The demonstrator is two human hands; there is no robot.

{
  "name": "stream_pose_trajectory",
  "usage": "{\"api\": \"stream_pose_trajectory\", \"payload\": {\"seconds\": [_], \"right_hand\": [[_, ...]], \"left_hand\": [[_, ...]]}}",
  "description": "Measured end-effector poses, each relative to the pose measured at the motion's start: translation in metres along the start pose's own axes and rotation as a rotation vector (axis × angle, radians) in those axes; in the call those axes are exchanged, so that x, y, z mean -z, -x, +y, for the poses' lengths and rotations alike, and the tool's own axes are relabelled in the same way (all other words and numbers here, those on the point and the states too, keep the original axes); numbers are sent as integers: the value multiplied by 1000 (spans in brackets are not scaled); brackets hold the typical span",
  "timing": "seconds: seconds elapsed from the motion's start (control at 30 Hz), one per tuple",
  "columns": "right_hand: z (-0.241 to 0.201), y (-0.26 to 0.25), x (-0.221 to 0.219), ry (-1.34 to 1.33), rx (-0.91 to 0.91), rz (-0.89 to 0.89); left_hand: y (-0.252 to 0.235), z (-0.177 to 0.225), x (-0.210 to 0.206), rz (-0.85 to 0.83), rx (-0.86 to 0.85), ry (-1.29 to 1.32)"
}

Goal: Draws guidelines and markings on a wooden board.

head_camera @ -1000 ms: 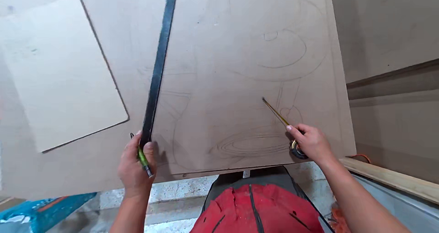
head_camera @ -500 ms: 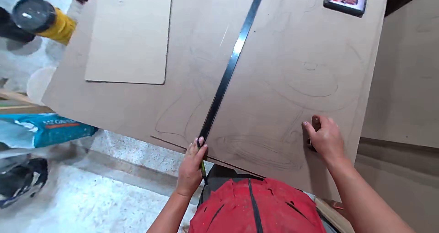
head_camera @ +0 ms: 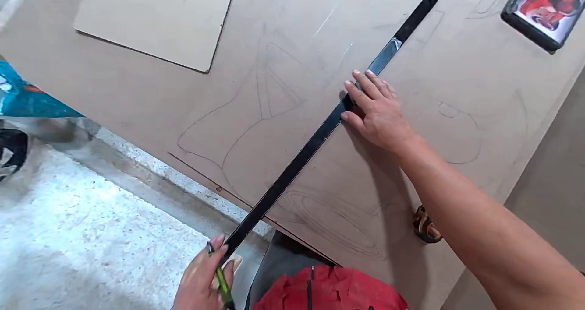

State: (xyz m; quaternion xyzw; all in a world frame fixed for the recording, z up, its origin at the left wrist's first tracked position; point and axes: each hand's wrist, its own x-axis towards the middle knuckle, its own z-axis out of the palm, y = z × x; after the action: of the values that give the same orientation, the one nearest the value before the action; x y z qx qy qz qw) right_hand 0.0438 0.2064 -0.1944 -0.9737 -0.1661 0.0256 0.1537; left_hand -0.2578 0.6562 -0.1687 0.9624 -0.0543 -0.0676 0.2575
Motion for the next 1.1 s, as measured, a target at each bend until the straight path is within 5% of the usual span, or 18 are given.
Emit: {"api": "stream_pose_trajectory", "payload": {"seconds": [0.2, 0.4, 1.1], "right_hand": [[-15, 49, -18, -61, -20, 47], [-25, 77, -30, -84, -121, 147], [-23, 73, -35, -36, -209, 199]], "left_hand": [[-126, 69, -32, 61, -113, 267], [-196, 87, -45, -29, 10, 638], [-220, 80, -52, -44, -10, 641]]}}
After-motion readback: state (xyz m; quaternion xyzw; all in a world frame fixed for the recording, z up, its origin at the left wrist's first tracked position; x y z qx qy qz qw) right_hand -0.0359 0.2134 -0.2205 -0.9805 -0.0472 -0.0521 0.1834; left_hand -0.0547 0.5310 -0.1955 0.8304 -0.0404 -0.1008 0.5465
